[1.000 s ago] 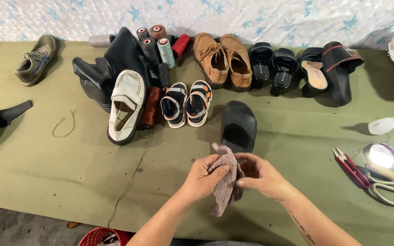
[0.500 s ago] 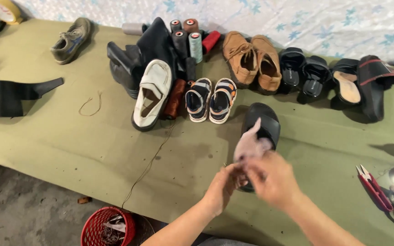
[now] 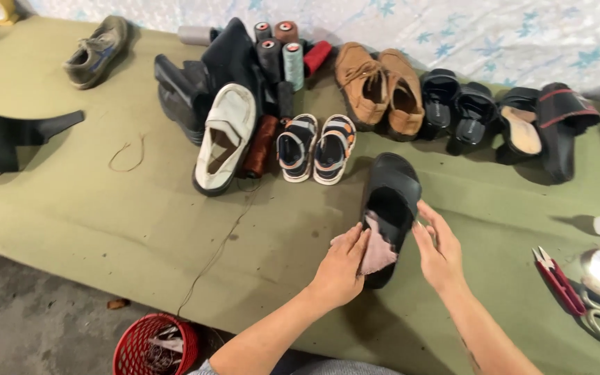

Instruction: Cleaning a black slide sandal by wiping it thoroughly with a pink cloth on a repair bench.

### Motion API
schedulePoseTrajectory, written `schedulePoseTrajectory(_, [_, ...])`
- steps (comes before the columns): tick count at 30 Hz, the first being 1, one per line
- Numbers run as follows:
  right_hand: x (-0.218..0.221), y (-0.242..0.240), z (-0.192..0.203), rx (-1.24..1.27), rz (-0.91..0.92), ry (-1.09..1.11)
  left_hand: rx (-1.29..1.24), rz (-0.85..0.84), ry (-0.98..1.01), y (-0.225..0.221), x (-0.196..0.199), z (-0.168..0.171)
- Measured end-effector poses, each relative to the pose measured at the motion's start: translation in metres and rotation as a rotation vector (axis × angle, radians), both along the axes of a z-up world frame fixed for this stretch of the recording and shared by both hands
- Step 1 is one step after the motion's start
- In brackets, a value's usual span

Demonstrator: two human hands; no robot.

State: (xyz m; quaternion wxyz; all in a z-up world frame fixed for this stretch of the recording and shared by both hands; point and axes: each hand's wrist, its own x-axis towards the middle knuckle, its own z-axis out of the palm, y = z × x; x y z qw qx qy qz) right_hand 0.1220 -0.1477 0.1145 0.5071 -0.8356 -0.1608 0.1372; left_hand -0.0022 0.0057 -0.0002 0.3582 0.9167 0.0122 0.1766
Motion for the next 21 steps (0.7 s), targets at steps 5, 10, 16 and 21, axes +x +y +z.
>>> schedulePoseTrajectory(5, [0.049,0.017,-0.038,0.058,0.119,-0.253,0.26,0.06,0.035,-0.013,0.05,-0.037])
schedulePoseTrajectory(10, [0.093,0.062,-0.074,0.03,0.296,-0.566,0.388,0.246,-0.216,0.008,0.11,-0.033])
schedulePoseTrajectory(16, [0.109,0.055,-0.088,-0.378,0.381,-0.385,0.549,0.137,0.218,-0.032,0.081,0.061])
schedulePoseTrajectory(21, [0.113,0.056,-0.101,-0.374,0.313,-0.486,0.445,0.0,0.325,-0.028,0.11,0.015])
